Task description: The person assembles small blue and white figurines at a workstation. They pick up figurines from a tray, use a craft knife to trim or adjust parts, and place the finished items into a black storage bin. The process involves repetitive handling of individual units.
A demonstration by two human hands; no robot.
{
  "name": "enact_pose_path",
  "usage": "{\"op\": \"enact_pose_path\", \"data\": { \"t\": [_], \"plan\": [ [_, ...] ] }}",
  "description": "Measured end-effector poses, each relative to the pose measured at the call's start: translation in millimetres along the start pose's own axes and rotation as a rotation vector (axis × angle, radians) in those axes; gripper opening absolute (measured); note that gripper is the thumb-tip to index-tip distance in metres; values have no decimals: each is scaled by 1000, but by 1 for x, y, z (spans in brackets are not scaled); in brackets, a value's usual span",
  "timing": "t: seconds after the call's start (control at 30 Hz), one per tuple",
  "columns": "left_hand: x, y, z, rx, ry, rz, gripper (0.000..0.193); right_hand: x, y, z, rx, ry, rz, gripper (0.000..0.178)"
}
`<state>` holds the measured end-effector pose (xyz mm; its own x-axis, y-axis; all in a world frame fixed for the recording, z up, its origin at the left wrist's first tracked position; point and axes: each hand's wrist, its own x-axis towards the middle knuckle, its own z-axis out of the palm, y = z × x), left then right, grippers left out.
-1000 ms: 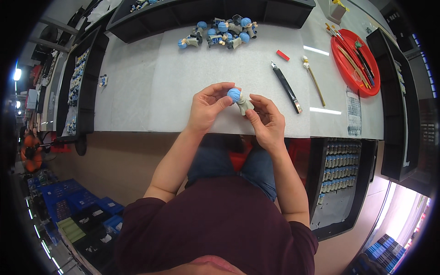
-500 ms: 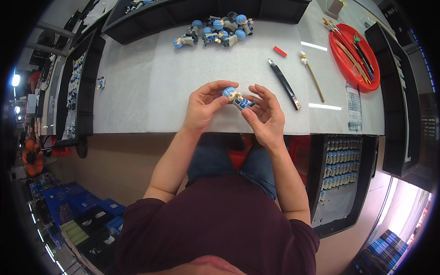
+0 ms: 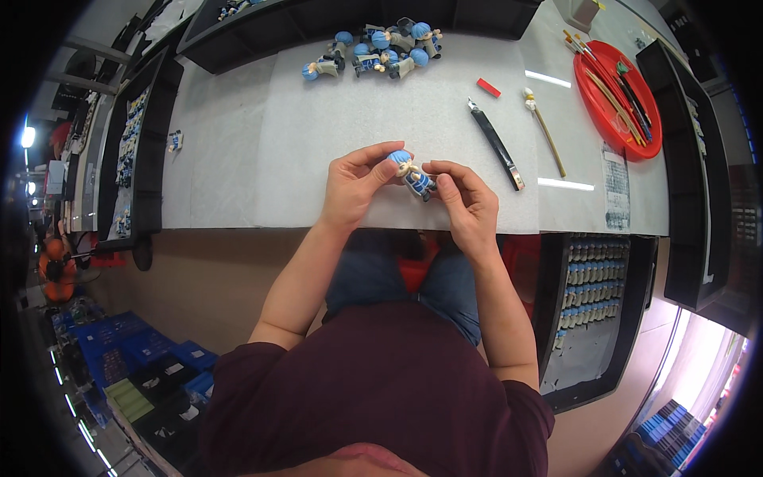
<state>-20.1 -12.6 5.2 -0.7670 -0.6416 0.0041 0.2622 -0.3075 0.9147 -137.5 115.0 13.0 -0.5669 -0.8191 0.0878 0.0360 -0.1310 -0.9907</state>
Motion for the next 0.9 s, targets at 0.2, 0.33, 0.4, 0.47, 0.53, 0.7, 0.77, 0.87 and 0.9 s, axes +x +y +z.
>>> {"op": "enact_pose_path", "data": {
  "t": [0.2,0.33,0.4,0.47,0.53,0.7,0.77,0.87,0.9],
  "plan": [
    [-1,0,2,1,-2,2,27,-1,5,1,-92,12,-29,21],
    [-1,0,2,11,-9,9,25,-2,4,2,-144,7,-46,23],
    [-1,0,1,-25,7,-3,25,-2,3,1,-78,-24,-43,26],
    [-1,0,0,-58,9,-15,25,-2,3,-1,57,-79,-41,33],
    [0,0,1,-88,-4,-28,24,-2,4,1,20,-94,-65,44],
    [1,3,1,-67,-41,-53,23,-4,11,2,22,-56,-105,59],
    [1,3,1,-54,-48,-61,23,-4,12,3,0,-51,-129,59],
    [1,3,1,-21,-55,-63,23,-4,10,3,-4,-42,-112,59],
    [1,3,1,-14,-58,-61,24,-4,10,3,-4,-43,-121,59]
  ]
}}
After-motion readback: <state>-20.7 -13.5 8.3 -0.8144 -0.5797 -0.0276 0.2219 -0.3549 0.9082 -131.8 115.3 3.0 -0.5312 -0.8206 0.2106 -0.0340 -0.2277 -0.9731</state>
